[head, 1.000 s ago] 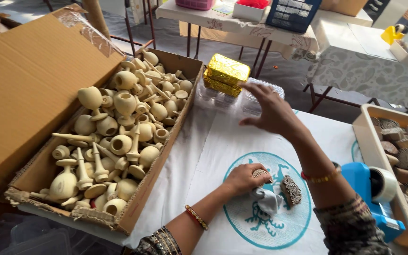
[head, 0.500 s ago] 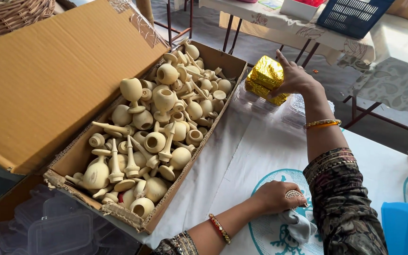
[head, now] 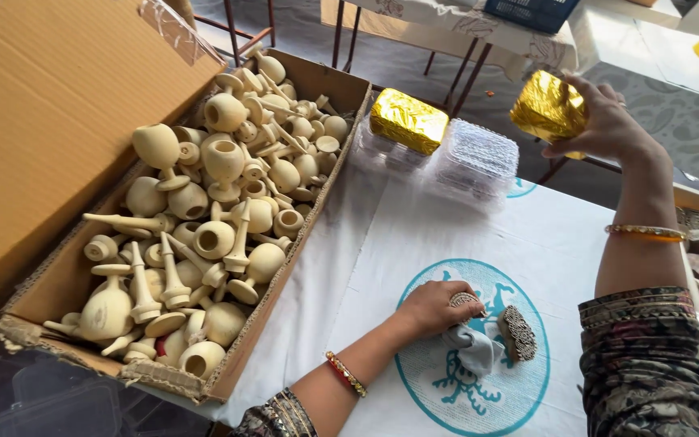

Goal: The person wraps a small plastic container with gold foil and secures it with clear tape. They then pick up a wooden stamp and wipe it with a cloth.

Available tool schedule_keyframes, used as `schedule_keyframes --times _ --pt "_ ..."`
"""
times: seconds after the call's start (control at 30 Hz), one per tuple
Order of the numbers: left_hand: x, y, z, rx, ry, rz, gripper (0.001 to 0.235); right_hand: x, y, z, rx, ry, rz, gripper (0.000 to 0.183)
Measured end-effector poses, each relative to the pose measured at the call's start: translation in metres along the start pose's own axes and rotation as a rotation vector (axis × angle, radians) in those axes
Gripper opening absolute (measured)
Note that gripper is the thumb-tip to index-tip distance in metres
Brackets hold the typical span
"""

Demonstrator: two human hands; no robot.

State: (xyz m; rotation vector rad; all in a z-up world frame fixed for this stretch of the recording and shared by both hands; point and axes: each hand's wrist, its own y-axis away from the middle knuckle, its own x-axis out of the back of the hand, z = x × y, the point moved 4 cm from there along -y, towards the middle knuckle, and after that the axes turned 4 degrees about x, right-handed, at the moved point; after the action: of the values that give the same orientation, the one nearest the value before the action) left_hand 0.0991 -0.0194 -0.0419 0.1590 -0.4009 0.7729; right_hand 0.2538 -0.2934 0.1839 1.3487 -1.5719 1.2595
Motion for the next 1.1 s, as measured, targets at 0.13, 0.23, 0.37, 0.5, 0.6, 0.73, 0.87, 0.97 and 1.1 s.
schedule_keyframes --times 0.13,0.23,0.37,0.5,0.6,0.73,0.87,0.97,1.1 --pt "0.004 0.003 0.005 0.009 -0.022 0.016 0.044 -0.037 0.041 0.109 -0.282 0.147 -0.15 0.14" --pt "0.004 0.004 0.007 -0.004 0.002 0.04 0.044 -0.093 0.058 0.178 -0.246 0.163 -0.198 0.139" --pt "0.008 0.006 0.01 0.037 0.014 0.015 0.043 -0.143 0.067 0.199 -0.259 0.159 -0.214 0.138" --pt "0.008 0.006 0.01 0.025 0.034 0.024 0.043 -0.128 0.072 0.141 -0.5 0.102 -0.237 0.138" --pt "0.005 0.004 0.005 -0.007 0.027 0.041 0.043 -0.102 0.076 0.098 -0.707 0.068 -0.299 0.12" --pt "0.004 0.004 0.009 0.071 -0.025 -0.001 0.043 -0.116 0.053 0.14 -0.543 0.248 -0.383 0.09" --pt "0.004 0.003 0.008 0.078 -0.025 -0.008 0.044 -0.119 0.054 0.088 -0.139 0.606 -0.486 0.112" --pt "0.0 0.002 0.004 0.059 -0.008 -0.009 0.044 -0.121 0.061 0.075 0.099 0.914 -0.584 0.112" --pt "0.003 0.004 0.007 0.087 -0.015 -0.024 0.045 -0.134 0.061 0.105 0.387 1.112 -0.508 0.1"
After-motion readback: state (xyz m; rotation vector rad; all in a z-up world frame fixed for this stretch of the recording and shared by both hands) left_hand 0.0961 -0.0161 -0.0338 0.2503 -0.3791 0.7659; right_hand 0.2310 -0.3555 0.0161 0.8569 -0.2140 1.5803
